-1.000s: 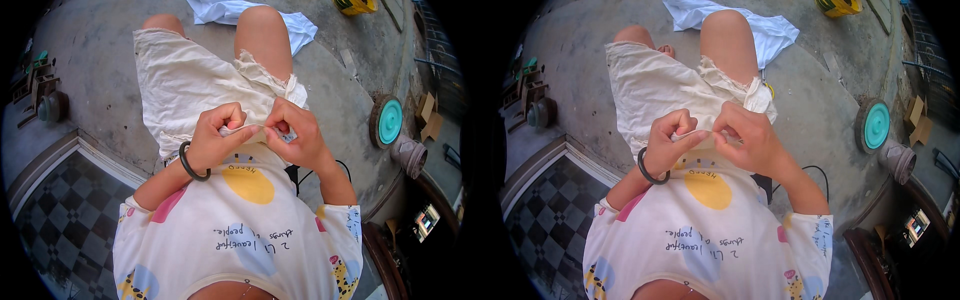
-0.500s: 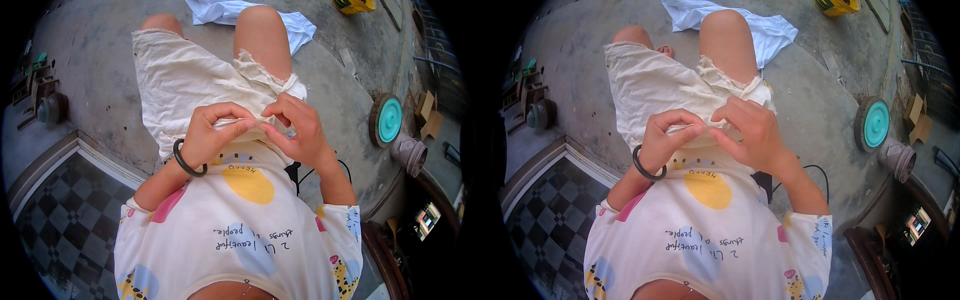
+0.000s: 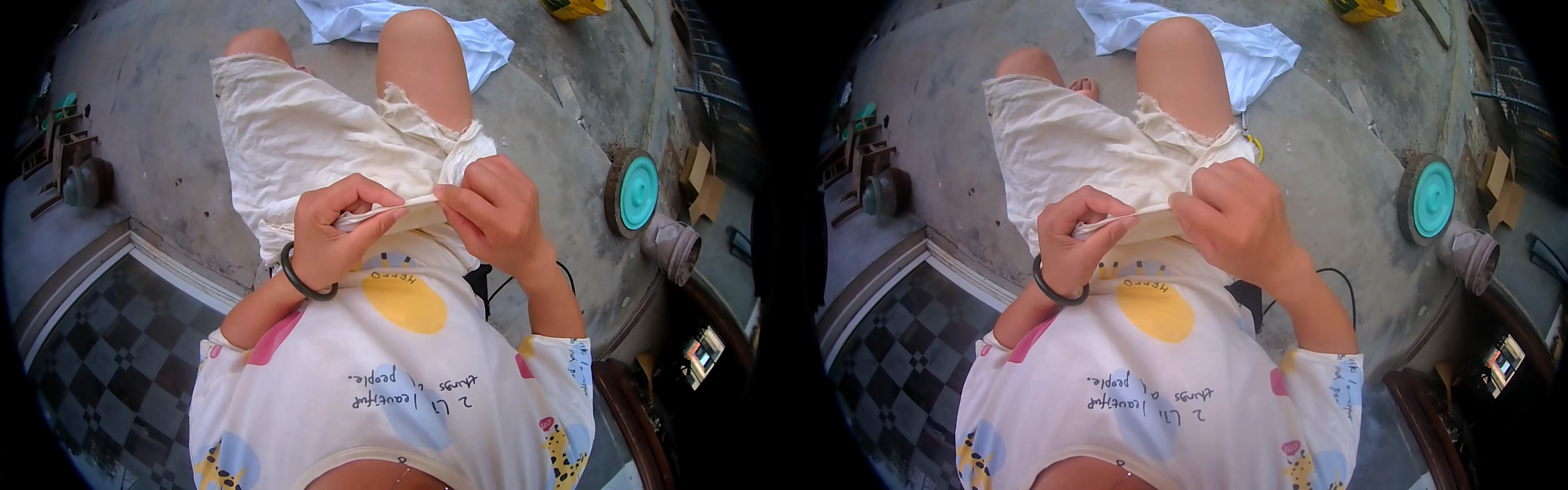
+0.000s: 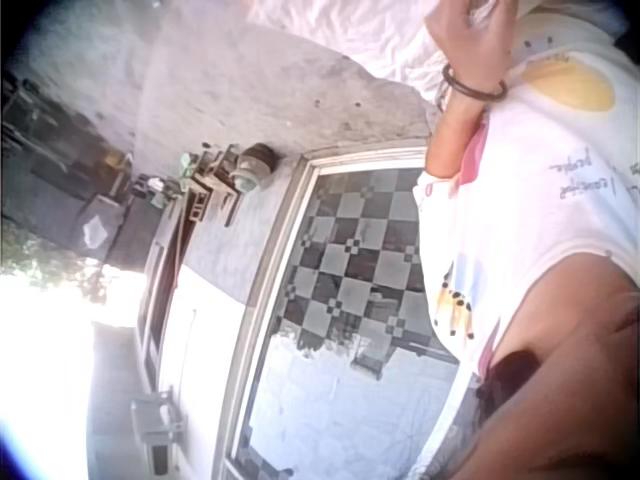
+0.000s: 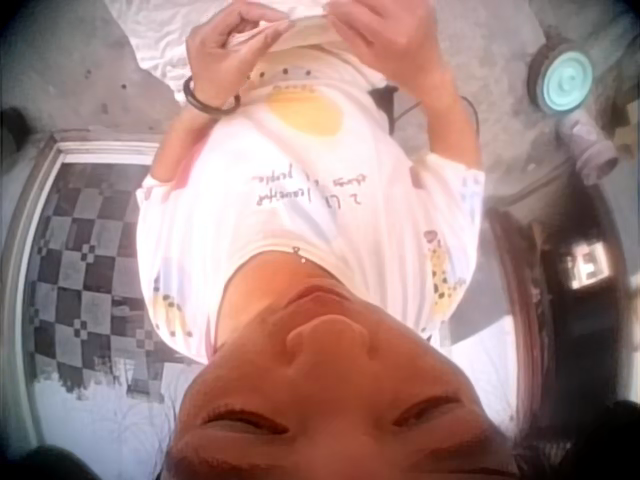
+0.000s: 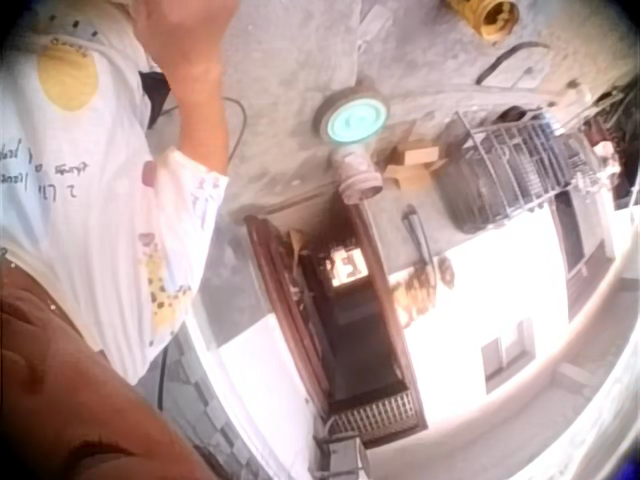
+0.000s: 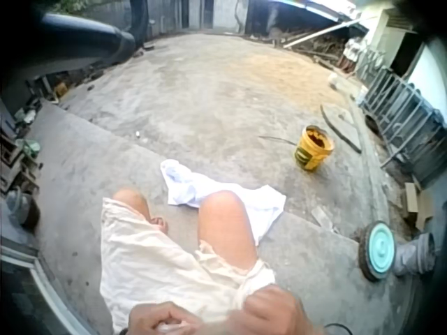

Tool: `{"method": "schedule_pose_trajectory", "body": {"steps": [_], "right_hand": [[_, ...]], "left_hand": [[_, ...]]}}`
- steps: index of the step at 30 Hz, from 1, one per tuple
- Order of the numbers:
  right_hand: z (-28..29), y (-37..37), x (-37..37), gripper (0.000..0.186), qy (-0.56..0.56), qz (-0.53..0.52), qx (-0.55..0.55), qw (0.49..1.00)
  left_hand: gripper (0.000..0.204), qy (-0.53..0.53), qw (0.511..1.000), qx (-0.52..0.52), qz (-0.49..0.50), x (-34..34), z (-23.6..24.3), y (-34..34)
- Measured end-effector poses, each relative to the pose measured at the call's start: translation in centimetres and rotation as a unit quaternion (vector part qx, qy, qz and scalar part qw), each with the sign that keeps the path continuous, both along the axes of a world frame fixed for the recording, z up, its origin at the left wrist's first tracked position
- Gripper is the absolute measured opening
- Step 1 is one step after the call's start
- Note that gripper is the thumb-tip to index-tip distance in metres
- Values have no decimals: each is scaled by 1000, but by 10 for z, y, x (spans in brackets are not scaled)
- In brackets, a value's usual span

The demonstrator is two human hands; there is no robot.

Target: The person sews the edge of a white cloth by hand using a needle and thread. They push the needle through the fabric and pull the length of thread tight.

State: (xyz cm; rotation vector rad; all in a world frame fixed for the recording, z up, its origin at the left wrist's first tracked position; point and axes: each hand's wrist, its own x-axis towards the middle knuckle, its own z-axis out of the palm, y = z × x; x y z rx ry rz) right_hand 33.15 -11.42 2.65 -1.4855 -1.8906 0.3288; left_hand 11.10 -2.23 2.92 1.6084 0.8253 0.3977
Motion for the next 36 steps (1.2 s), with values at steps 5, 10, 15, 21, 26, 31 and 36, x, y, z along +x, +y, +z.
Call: {"method": "schedule_pose_trajectory", "body": {"steps": [5, 10, 15, 21, 26, 31, 36], "right_hand": [[-2, 0, -1, 16, -3, -21, 34, 999], [2, 3, -2, 14, 75, -81, -96, 989], [20, -2, -1, 17, 237, -161, -193, 938], [30, -2, -13, 15, 106, -33, -135, 985], [26, 2, -18, 9, 156, -88, -131, 975], [19, 4, -21, 8, 148, -89, -121, 978], [17, 3, -23, 8, 161, -99, -139, 972]], "left_hand": [[8, -37, 999, -26, 7, 4, -3, 0], [9, -24, 989, -138, 42, 14, -9, 6], [10, -28, 979, -196, 55, 13, -7, 14], [10, -28, 980, -191, 50, 12, -2, 15], [9, -18, 983, -173, 51, 12, -1, 13], [9, -6, 989, -143, 44, 11, -1, 11], [10, -24, 987, -147, 52, 11, 0, 9]]}}
